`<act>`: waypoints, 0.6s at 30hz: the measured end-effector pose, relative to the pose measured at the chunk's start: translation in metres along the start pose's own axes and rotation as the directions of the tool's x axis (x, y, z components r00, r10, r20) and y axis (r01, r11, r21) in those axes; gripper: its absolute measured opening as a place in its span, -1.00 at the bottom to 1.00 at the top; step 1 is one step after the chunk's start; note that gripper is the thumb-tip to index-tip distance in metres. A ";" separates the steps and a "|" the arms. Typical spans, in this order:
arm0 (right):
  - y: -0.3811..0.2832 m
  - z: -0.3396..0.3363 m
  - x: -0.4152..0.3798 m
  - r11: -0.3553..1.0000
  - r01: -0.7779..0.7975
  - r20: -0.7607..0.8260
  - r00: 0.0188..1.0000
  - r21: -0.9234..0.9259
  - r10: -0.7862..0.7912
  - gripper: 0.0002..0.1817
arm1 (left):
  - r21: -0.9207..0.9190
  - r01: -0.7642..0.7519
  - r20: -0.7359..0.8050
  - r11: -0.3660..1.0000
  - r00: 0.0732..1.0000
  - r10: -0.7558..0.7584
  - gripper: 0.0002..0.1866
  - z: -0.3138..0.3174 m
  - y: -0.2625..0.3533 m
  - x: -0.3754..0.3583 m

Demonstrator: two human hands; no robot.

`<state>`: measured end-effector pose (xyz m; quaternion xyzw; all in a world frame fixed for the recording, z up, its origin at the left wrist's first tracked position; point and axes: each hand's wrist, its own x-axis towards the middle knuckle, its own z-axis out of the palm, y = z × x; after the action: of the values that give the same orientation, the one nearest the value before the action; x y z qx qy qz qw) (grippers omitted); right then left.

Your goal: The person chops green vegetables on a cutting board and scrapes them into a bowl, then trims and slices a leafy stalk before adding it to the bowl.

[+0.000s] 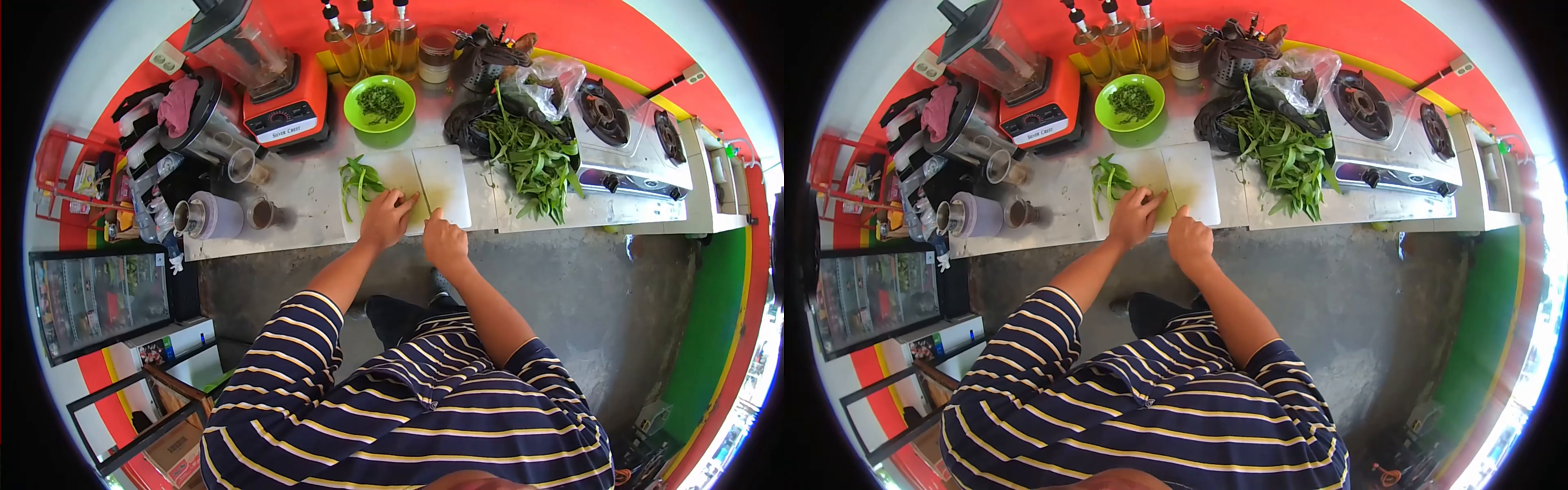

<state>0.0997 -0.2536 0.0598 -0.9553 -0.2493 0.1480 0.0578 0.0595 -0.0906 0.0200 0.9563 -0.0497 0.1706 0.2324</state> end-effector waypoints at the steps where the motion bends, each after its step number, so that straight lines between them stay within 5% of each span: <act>1: -0.002 0.005 0.001 0.999 -0.040 0.029 0.999 0.033 0.039 -0.75 | -0.002 0.002 0.005 1.000 1.000 -0.002 -0.49 0.000 0.000 0.000; 18: -0.009 0.010 0.018 0.998 -0.044 0.026 0.999 0.032 0.044 -0.70 | -0.010 -0.002 -0.015 1.000 1.000 0.002 -0.54 -0.001 -0.001 0.001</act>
<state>0.1074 -0.2364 0.0473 -0.9576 -0.2265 0.1652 0.0672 0.0605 -0.0894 0.0211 0.9538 -0.0497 0.1775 0.2374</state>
